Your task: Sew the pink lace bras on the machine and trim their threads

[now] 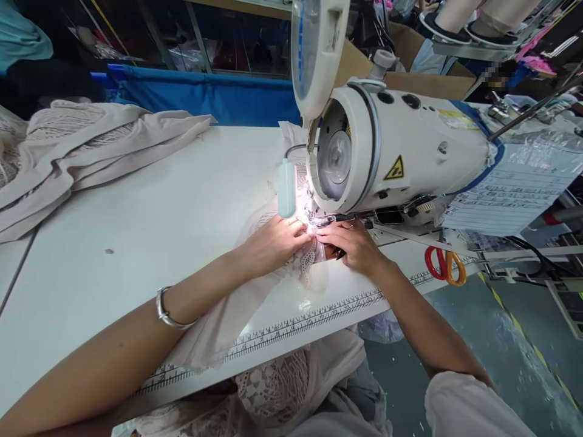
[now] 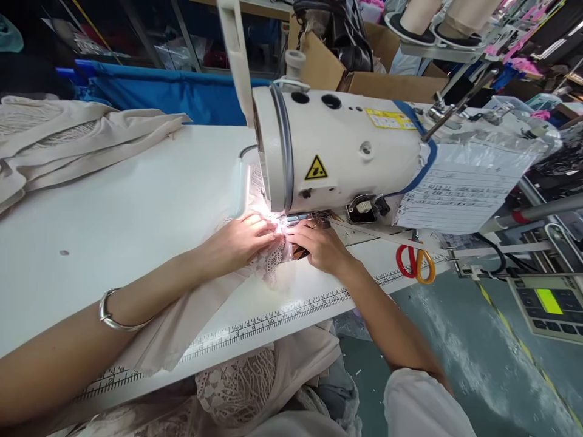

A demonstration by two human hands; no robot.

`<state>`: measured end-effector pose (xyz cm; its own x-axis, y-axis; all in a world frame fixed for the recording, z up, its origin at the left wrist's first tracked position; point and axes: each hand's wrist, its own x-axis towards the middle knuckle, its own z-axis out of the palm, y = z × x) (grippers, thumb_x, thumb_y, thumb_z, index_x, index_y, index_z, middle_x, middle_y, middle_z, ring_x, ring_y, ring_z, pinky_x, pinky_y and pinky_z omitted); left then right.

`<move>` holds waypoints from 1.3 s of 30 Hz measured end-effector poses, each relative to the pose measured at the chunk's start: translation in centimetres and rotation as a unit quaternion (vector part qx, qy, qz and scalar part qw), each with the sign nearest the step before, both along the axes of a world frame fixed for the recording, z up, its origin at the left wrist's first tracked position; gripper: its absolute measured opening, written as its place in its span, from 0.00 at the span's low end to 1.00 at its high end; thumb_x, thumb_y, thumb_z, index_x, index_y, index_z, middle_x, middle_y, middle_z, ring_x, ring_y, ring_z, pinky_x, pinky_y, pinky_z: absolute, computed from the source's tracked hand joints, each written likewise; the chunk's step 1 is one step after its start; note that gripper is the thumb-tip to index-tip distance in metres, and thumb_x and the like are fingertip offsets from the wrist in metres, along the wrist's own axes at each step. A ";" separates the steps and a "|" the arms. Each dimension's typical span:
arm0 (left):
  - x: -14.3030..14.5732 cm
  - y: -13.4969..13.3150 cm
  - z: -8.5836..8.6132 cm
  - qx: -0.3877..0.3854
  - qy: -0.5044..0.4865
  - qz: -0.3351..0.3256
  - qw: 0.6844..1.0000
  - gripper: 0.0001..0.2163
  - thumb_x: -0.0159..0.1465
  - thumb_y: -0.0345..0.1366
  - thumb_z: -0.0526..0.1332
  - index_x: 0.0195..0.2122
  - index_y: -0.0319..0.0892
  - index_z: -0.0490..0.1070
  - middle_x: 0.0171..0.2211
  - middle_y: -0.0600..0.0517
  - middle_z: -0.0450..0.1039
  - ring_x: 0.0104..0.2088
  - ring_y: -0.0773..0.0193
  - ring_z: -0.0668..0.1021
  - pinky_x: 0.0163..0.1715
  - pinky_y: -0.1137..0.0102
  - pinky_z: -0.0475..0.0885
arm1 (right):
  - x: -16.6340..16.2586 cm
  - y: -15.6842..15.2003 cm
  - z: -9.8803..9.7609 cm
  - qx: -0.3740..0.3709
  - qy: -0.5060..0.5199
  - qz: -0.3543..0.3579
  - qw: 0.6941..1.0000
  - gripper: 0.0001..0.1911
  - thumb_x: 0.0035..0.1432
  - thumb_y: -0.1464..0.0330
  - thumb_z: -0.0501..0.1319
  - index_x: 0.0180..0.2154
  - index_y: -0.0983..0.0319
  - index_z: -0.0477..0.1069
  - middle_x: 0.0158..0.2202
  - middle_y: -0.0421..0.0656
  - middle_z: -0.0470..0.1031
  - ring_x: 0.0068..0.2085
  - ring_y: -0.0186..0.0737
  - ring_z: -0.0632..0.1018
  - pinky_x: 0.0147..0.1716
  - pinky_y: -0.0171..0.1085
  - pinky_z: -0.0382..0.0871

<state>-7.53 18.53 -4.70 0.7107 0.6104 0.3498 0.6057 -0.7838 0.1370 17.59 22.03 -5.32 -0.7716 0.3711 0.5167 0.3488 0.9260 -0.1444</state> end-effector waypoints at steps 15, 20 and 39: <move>0.1 -0.2 0.0 0.025 0.020 0.000 0.999 0.18 0.69 0.24 0.47 0.49 0.40 0.74 0.47 0.41 0.77 0.47 0.52 0.76 0.48 0.55 0.65 | 0.1 -0.3 -0.3 -0.012 -0.009 -0.013 1.000 0.18 0.62 0.81 0.54 0.46 0.60 0.77 0.46 0.45 0.82 0.48 0.45 0.78 0.45 0.45 0.70; 0.3 -0.3 -0.1 0.018 0.007 0.019 1.000 0.14 0.70 0.28 0.51 0.49 0.41 0.75 0.46 0.41 0.77 0.47 0.50 0.76 0.46 0.54 0.66 | -0.2 -0.4 0.0 0.002 -0.006 -0.010 1.000 0.16 0.64 0.80 0.55 0.44 0.59 0.77 0.43 0.43 0.83 0.47 0.44 0.78 0.42 0.43 0.68; 1.4 -1.2 -0.2 0.088 0.085 0.020 0.992 0.13 0.71 0.27 0.50 0.46 0.33 0.74 0.46 0.38 0.76 0.48 0.49 0.76 0.47 0.56 0.68 | -0.2 -0.2 -0.4 0.006 -0.002 -0.020 1.000 0.17 0.65 0.79 0.52 0.42 0.60 0.77 0.42 0.43 0.83 0.45 0.43 0.78 0.42 0.43 0.72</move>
<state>-6.12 17.31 -4.86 0.7451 0.5788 0.3314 0.6391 -0.7618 -0.1062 17.38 21.79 -5.67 -0.7585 0.3944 0.5187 0.3853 0.9134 -0.1312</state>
